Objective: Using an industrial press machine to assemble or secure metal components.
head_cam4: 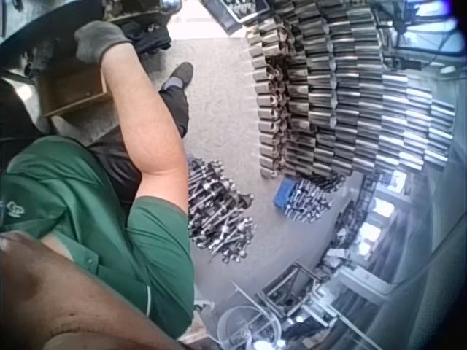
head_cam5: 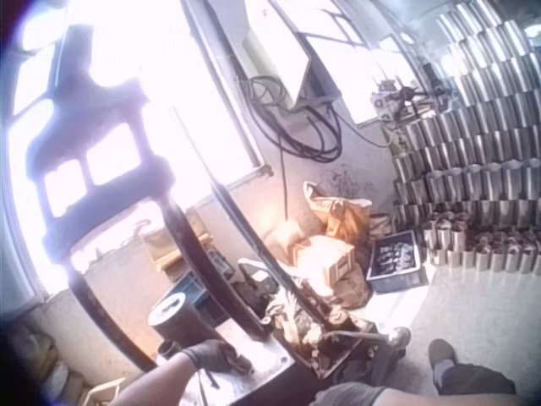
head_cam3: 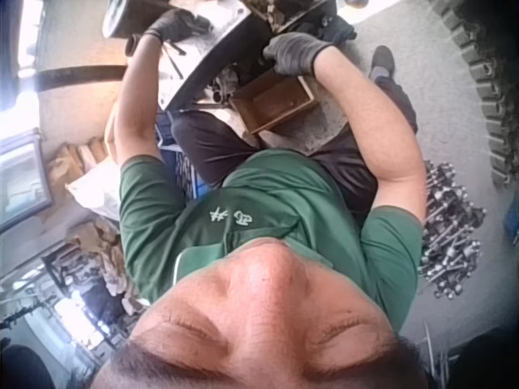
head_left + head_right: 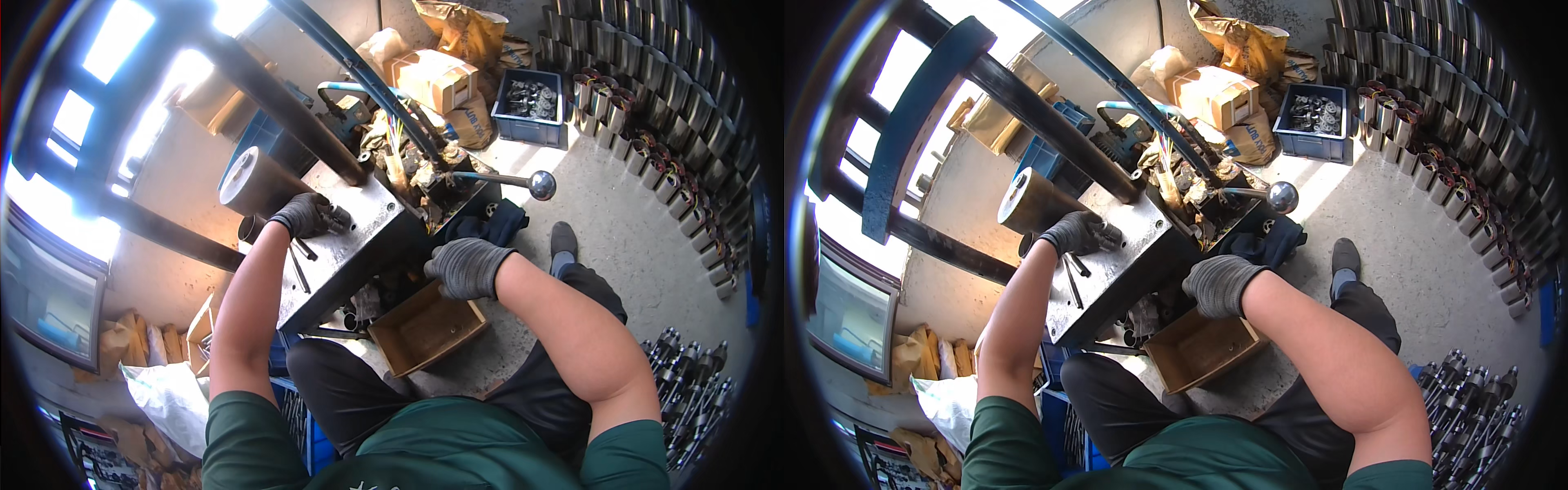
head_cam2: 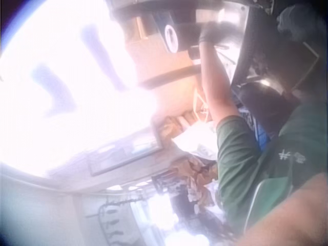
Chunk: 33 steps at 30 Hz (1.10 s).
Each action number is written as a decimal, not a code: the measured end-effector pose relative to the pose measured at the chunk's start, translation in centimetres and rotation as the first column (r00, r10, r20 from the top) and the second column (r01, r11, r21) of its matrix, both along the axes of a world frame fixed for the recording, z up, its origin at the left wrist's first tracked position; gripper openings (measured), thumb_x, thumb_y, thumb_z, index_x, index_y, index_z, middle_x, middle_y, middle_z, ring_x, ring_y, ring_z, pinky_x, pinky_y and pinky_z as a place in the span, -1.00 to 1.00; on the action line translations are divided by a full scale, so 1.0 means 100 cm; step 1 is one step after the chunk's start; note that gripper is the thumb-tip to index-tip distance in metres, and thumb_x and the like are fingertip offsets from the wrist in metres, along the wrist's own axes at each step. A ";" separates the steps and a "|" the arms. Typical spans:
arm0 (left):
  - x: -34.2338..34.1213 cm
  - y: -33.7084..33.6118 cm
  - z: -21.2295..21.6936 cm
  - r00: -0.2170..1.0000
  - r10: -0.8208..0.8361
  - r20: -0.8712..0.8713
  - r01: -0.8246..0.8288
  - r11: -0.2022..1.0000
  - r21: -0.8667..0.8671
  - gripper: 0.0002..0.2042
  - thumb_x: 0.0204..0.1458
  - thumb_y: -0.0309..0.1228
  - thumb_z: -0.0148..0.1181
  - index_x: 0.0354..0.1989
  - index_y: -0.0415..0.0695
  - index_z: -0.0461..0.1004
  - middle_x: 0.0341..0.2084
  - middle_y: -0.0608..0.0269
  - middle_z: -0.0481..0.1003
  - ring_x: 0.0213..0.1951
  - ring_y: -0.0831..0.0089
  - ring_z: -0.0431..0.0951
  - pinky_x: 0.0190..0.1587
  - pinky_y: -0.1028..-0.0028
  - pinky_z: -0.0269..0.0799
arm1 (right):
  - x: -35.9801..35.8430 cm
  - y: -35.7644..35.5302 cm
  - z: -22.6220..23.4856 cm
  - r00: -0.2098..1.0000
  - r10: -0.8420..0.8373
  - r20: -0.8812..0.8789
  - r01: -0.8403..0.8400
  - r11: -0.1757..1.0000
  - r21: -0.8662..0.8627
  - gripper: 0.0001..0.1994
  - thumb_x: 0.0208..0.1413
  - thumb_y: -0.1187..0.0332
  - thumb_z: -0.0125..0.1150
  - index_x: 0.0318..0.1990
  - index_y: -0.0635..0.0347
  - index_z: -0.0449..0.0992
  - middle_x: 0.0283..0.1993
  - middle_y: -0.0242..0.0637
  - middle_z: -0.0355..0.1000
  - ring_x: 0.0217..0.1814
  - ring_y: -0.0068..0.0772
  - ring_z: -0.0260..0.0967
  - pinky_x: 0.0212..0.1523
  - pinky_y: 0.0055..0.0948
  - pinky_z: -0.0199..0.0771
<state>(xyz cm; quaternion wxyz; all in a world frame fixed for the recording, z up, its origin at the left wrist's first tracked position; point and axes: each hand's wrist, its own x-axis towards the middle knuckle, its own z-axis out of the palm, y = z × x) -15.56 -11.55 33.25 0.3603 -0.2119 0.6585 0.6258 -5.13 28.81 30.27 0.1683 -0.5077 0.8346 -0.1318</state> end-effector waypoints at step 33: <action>-0.002 -0.037 -0.017 0.868 -0.438 -0.234 0.326 0.858 -0.397 -0.57 0.31 -0.31 -0.02 0.30 -0.20 0.28 -0.10 -0.14 0.57 0.12 0.15 0.53 0.26 0.16 0.37 | 0.007 -0.002 0.017 1.000 0.008 -0.027 -0.008 1.000 -0.010 -0.66 0.01 0.23 0.20 -0.07 0.16 0.60 -0.09 -0.02 0.54 0.01 0.02 0.53 0.04 -0.07 0.51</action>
